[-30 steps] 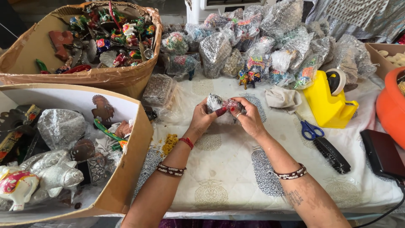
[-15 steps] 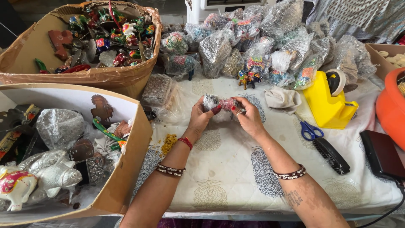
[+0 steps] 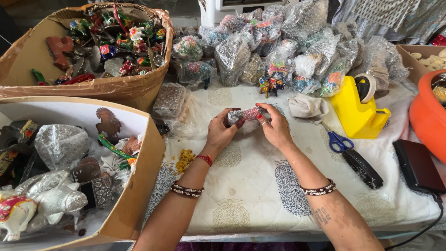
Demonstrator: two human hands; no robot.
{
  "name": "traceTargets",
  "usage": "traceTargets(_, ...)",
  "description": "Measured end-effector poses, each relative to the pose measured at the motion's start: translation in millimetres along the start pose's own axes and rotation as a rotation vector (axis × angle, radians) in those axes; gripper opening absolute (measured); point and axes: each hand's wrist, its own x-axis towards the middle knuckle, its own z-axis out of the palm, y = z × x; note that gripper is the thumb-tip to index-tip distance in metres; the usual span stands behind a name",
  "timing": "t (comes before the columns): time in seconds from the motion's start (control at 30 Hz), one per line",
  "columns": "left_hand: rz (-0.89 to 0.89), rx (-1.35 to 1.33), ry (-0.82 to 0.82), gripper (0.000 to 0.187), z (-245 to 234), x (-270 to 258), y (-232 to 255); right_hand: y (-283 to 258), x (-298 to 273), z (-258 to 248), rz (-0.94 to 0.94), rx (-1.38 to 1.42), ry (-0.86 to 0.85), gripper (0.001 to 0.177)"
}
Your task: The person wraps small animal figurines in bubble wrap, using tape and scissors to secure them, and places them into a cardboard box.
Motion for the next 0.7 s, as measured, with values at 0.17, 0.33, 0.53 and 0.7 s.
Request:
traceTargets(0.17,-0.056,0.126,0.119,0.023,-4,-4,14,-17,-4,0,-0.06,-0.125,0.102,0.035)
traceTargets(0.33,-0.046,0.013,0.228,0.022,1,10,-33,-32,-9,3,-0.065,-0.128,0.139,0.026)
traceTargets(0.53,-0.062,-0.351,0.227,0.028,6,12,-40,-44,-14,6,-0.284,-0.297,0.069,0.024)
traceTargets(0.7,-0.199,-0.471,0.209,0.027,7,10,-36,-42,-15,5,-0.298,-0.296,0.047,0.026)
